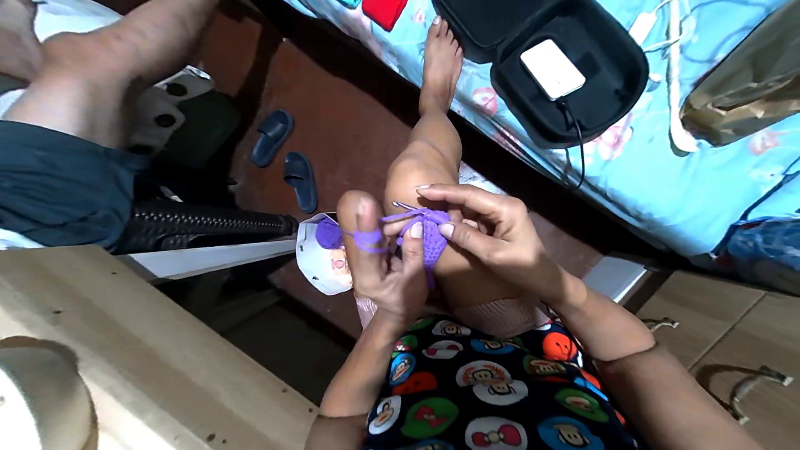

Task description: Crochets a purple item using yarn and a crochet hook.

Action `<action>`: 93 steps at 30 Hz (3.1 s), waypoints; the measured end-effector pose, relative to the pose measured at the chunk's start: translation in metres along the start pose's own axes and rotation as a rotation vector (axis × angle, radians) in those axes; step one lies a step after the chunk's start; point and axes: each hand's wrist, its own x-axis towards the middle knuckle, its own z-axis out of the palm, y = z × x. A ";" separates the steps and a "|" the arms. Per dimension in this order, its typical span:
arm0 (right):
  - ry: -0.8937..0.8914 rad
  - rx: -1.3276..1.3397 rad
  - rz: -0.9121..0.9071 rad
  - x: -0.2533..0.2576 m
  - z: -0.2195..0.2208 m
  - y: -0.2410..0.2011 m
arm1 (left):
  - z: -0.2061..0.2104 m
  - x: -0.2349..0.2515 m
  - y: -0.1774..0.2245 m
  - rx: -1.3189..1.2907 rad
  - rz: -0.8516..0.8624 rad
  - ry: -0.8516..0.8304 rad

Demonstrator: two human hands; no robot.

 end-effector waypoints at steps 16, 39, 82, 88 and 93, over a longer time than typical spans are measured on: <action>0.008 -0.805 -0.646 0.000 -0.034 0.031 | -0.031 0.049 0.010 -0.657 -0.674 -0.273; 0.002 0.237 0.121 0.004 -0.014 0.009 | -0.084 0.052 -0.025 -0.699 -0.498 -0.504; 0.033 -1.029 -0.535 -0.001 -0.021 0.020 | -0.025 0.052 0.020 -0.345 -0.624 -0.182; 0.035 -0.889 -0.516 -0.001 -0.019 0.027 | -0.026 0.048 0.023 -0.413 -0.668 -0.196; 0.023 -0.803 -0.473 0.000 -0.019 0.029 | -0.031 0.047 0.022 -0.448 -0.684 -0.219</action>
